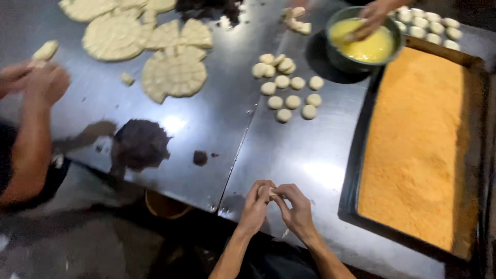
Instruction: The person fills dough pieces with a dark paste, rolls them into balls, and dips them into a liquid. They then coat the balls in breadcrumbs and arrange them onto a baking tray.
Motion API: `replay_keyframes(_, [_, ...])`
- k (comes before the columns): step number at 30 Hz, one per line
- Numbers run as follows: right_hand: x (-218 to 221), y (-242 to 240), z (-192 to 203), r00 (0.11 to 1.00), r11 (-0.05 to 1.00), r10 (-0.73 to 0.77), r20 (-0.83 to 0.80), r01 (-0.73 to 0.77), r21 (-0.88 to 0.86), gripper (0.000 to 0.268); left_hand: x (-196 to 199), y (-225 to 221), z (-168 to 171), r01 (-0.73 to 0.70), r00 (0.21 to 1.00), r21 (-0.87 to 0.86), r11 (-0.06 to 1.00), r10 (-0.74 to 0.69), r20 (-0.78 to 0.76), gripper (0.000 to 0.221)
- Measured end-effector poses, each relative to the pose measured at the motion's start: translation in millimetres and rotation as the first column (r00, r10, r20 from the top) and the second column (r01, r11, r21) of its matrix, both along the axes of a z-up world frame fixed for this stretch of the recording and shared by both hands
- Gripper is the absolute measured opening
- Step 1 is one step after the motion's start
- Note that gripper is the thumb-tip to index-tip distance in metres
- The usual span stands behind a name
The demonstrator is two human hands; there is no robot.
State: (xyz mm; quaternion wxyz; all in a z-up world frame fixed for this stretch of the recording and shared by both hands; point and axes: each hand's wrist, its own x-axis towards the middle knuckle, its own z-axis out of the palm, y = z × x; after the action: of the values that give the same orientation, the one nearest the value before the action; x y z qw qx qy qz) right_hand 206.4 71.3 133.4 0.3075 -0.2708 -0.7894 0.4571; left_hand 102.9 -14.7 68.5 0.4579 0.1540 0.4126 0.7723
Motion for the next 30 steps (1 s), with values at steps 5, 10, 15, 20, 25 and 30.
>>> replay_keyframes(5, [-5,24,4,0.992,0.986,0.120,-0.030,-0.116,0.118,0.027,-26,4,2,0.149,0.951,0.031,0.988,-0.152,0.271,0.044])
replay_keyframes(10, [-27,28,-2,0.993,0.991,0.117,0.021,-0.118,0.066,0.026,-42,13,-20,0.121,0.984,0.008,0.993,-0.121,0.130,0.034])
replay_keyframes(15, [-35,36,-2,1.000,1.000,-0.010,0.009,0.010,0.024,0.021,-46,38,-33,0.027,0.980,0.020,0.999,-0.030,0.195,0.027])
replay_keyframes(20, [-34,54,13,0.997,0.996,-0.076,-0.003,0.076,0.037,0.016,-53,67,-27,0.184,0.966,0.047,0.982,-0.189,0.178,0.027])
replay_keyframes(25, [-15,69,36,0.990,0.969,-0.141,0.027,0.133,0.209,0.019,-27,105,-33,0.214,0.954,0.197,0.957,-0.248,0.169,0.019])
replay_keyframes(30, [16,79,-17,0.943,0.947,-0.242,0.227,0.179,0.265,0.010,-18,109,-33,0.093,0.873,-0.159,0.983,-0.158,-0.461,0.039])
